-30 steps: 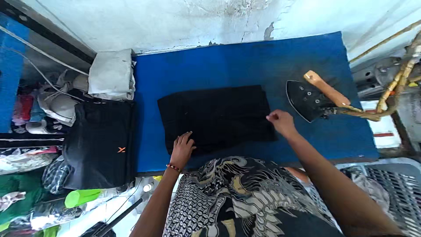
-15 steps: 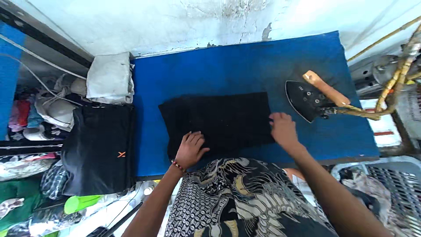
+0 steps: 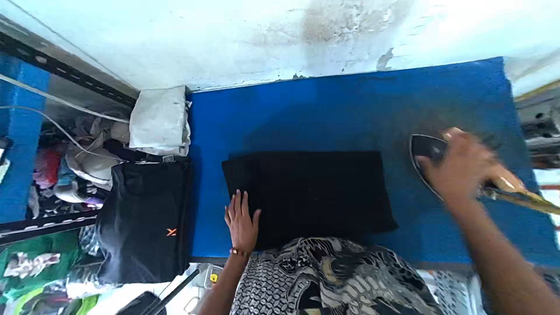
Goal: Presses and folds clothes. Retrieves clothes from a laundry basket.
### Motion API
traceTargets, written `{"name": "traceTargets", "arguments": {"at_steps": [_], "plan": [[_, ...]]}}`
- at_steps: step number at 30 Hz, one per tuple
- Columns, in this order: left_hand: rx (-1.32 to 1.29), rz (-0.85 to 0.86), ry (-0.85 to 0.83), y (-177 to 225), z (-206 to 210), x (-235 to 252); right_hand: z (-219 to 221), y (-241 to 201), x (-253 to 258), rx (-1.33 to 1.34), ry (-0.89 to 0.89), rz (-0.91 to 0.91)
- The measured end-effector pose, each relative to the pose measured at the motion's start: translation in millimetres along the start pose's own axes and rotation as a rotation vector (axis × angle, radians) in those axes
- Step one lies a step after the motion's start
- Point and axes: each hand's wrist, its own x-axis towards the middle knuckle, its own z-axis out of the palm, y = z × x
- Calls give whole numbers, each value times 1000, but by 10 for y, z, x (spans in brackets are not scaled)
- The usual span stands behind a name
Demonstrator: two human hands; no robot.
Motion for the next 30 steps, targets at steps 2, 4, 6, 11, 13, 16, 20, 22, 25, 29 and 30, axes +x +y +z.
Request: {"name": "traceTargets", "arguments": {"at_steps": [2, 4, 6, 11, 13, 16, 20, 22, 25, 29, 30], "plan": [[19, 60, 26, -96, 152, -320, -186, 521, 196, -40, -64, 248], [62, 113, 95, -209, 375, -457, -48, 943, 377, -115, -148, 466], [86, 126, 174, -248, 493, -479, 20, 1072, 489, -23, -185, 568], [-9, 128, 171, -234, 431, -438, -354, 418, 593, 402, -500, 525], [-75, 145, 167, -256, 397, -472, -484, -212, 339, 432, -565, 384], [-96, 264, 295, -349, 389, -614, -439, -1280, -209, 416, -649, 177], [-57, 369, 296, -589, 510, -973, 82, -2613, -773, 230, -716, -17], [-42, 403, 256, -674, 512, -1020, 230, -2891, -778, 150, -749, -72], [-49, 409, 233, -681, 457, -1020, 305, -2611, -609, 156, -718, -3], [-66, 351, 215, -570, 423, -968, 193, -1589, -492, 222, -548, 215], [-52, 335, 226, -547, 443, -970, 153, -1280, -462, 260, -506, 274]]}}
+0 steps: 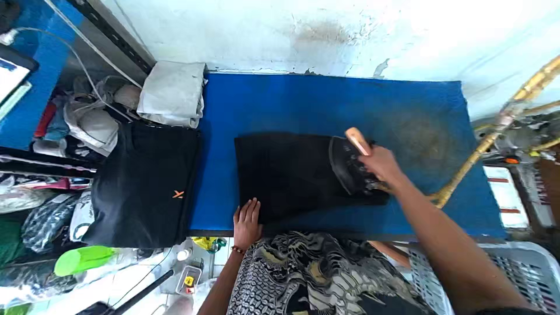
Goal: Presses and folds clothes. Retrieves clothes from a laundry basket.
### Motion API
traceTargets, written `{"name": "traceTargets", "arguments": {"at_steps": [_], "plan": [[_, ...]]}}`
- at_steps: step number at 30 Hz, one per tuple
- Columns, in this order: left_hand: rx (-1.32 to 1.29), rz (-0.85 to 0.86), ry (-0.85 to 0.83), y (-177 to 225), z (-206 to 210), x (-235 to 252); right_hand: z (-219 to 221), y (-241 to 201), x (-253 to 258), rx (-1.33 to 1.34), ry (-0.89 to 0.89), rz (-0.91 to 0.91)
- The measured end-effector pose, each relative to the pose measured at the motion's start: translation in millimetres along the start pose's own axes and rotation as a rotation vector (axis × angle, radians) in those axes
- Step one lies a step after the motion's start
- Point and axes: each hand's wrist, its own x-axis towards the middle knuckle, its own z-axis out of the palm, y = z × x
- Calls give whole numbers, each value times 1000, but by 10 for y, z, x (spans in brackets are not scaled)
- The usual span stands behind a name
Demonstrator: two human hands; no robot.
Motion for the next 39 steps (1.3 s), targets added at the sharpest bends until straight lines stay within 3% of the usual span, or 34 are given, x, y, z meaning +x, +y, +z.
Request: {"name": "traceTargets", "arguments": {"at_steps": [5, 8, 9, 11, 14, 16, 20, 23, 27, 31, 35, 39], "plan": [[97, -126, -62, 221, -120, 214, -726, 1253, 561, 123, 176, 173], [168, -144, -40, 283, -114, 290, -990, 1560, 611, -107, 310, 145], [173, -158, -47, 310, -127, 317, -946, 1570, 513, -207, 374, 17], [153, -223, -85, 396, -208, 383, -590, 1555, 211, -333, 407, -407], [118, -297, -127, 521, -459, 487, 295, 1556, -246, -359, 153, -948], [121, -227, -99, 539, -669, 544, 455, 1577, -307, -282, -30, -1043], [42, -46, 60, 586, -1325, 749, -484, 1237, -283, -97, -131, -998], [-76, -49, 207, 632, -1934, 1085, -1332, 911, -289, 146, -59, -1060], [-195, -181, 103, 583, -2487, 1648, -1887, 397, -111, 339, -58, -1032], [-160, -237, -151, 316, -2199, 2182, -1605, 177, 474, 191, -51, -959], [60, -360, -400, -51, -1253, 2390, -816, 246, 1019, -66, 41, -711], [101, -395, -550, -231, -548, 2406, -213, 297, 1282, -152, -19, -628]]}}
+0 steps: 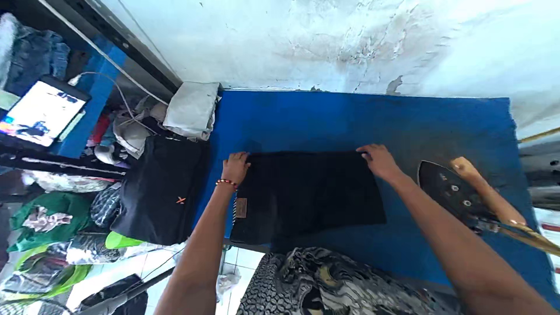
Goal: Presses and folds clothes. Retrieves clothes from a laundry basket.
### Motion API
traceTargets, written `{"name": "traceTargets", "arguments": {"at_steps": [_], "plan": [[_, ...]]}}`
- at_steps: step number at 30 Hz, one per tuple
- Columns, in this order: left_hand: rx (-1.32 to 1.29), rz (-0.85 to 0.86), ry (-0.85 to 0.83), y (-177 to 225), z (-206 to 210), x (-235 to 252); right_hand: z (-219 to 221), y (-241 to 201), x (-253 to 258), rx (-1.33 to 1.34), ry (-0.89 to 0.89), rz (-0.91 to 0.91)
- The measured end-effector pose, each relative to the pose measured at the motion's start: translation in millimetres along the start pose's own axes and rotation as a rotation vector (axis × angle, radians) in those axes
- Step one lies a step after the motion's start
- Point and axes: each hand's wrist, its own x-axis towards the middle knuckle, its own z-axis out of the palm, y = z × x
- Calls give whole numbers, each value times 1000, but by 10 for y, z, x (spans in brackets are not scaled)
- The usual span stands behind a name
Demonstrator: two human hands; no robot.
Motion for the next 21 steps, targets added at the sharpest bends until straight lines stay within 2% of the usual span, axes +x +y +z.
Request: {"name": "traceTargets", "arguments": {"at_steps": [5, 9, 15, 17, 21], "plan": [[-22, -30, -26, -42, 207, 147, 6, -48, 136, -92, -39, 6], [-80, 51, 2, -139, 129, 161, -239, -101, 230, -103, -186, 36], [-199, 194, -87, -379, 38, 286, -291, -171, 319, -58, -280, 100], [-154, 130, -25, -327, 11, 332, -316, -156, 343, -53, -208, 98], [-84, 31, 270, -50, 248, 353, 30, -297, 279, -129, 199, 108]]}}
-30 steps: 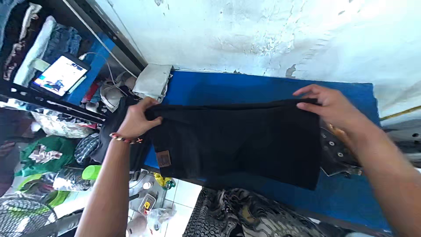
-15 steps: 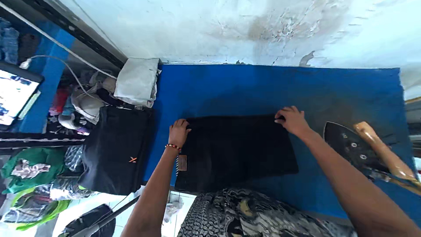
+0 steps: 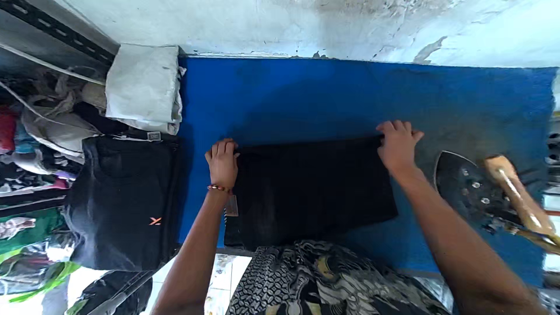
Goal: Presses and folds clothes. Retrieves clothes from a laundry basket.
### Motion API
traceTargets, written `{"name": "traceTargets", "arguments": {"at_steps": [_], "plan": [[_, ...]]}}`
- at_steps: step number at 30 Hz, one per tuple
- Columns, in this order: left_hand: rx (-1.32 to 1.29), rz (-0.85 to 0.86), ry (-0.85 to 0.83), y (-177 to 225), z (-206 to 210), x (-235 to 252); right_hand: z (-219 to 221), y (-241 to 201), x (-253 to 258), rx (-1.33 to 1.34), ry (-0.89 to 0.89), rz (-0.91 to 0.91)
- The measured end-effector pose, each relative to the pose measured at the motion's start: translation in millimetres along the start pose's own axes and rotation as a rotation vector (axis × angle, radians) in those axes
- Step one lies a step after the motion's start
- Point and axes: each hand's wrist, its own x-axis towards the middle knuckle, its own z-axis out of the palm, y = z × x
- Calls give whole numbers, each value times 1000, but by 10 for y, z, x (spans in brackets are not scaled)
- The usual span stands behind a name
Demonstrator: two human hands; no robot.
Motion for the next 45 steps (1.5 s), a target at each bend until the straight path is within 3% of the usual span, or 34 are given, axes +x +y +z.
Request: {"name": "traceTargets", "arguments": {"at_steps": [2, 4, 7, 11, 13, 16, 20, 23, 26, 28, 31, 34, 36, 40, 43, 45], "plan": [[18, 63, 143, 208, 213, -190, 250, -210, -249, -10, 169, -135], [53, 205, 158, 251, 511, -424, 590, -193, -562, -27, 159, -322], [78, 232, 34, 120, 631, -597, 752, 322, -779, -63, 78, -236], [-17, -170, 16, 29, 215, -1131, 261, 596, -1125, -45, 26, 42], [-158, -424, -24, -70, 96, -1617, 84, 559, -1452, 44, -107, 241], [-292, -611, -133, -77, 66, -2217, 71, 466, -1858, 187, -233, 463], [-344, -614, -83, -23, 58, -2379, -14, 315, -1953, 143, -82, 359], [-539, -644, -47, -27, -18, -2297, -257, 174, -1758, 152, 7, 208], [-944, -749, 26, -102, -225, -2295, -789, -88, -1542, 548, 81, 136], [-1077, -771, 58, -198, -309, -2345, -1041, -108, -1462, 878, 71, 97], [-944, -752, -21, -251, -274, -2427, -972, 199, -1526, 872, -67, 174], [-522, -676, -227, -193, -169, -2434, -480, 567, -1755, 467, -332, 345], [-277, -598, -253, -78, -165, -2329, -215, 707, -1808, 227, -450, 364], [-123, -329, -62, 271, -289, -1738, -151, 454, -1487, 142, -237, 213], [-125, -131, -56, 365, -278, -1034, -167, 188, -963, 168, -112, 32], [-102, -16, -64, 354, -251, -598, -124, 118, -590, 149, -89, 16]]}}
